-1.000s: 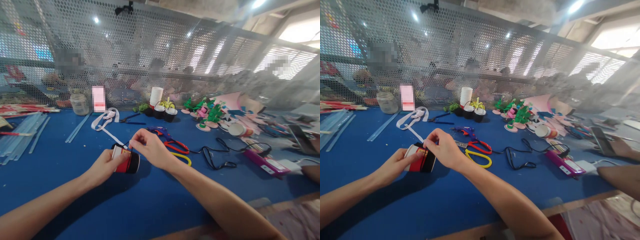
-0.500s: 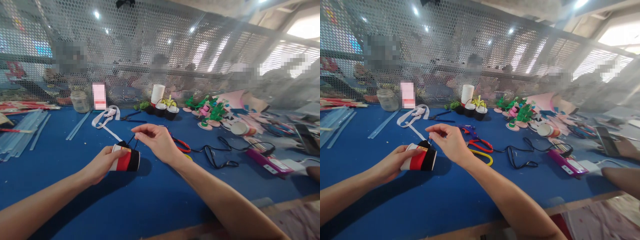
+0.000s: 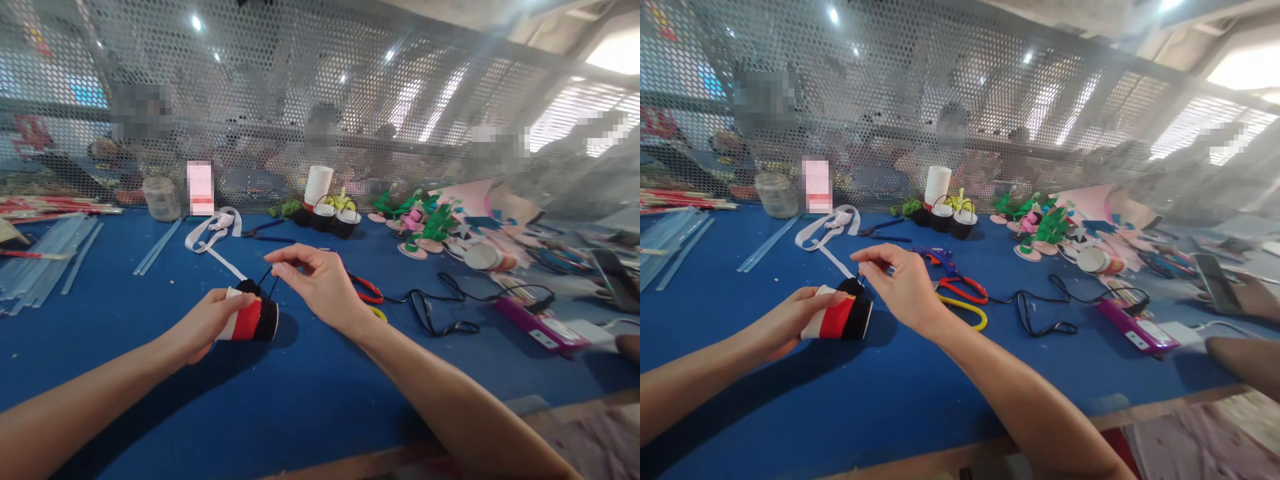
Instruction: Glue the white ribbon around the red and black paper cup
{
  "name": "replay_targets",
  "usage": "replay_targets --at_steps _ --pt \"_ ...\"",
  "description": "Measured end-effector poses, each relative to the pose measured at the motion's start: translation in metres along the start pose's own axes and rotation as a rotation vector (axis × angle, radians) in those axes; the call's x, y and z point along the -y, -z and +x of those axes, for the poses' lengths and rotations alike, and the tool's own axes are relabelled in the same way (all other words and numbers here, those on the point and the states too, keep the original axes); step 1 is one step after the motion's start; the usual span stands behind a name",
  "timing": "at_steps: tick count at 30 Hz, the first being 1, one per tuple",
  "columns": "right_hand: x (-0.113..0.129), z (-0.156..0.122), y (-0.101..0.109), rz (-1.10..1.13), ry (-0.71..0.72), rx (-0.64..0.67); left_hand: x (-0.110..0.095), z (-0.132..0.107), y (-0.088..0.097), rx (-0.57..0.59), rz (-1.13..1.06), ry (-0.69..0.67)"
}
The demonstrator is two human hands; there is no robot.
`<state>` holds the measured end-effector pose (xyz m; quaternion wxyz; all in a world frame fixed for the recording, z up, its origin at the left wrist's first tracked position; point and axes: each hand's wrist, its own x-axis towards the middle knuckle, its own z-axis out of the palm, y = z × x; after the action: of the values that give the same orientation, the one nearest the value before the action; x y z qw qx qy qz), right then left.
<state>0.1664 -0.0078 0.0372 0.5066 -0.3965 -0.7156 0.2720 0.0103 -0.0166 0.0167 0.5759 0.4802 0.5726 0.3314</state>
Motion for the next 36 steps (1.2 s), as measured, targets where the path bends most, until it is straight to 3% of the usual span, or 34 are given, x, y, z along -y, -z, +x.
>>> replay_targets --at_steps 7,16,36 --pt "-0.009 0.001 -0.003 -0.06 -0.022 -0.003 0.002 -0.007 -0.004 0.178 0.022 -0.077" --pt "-0.017 0.001 -0.005 -0.074 -0.061 0.059 0.006 -0.011 -0.002 0.225 0.093 -0.214" --pt "-0.022 0.0 -0.01 -0.055 -0.19 0.247 0.008 -0.013 0.001 0.202 0.079 -0.251"
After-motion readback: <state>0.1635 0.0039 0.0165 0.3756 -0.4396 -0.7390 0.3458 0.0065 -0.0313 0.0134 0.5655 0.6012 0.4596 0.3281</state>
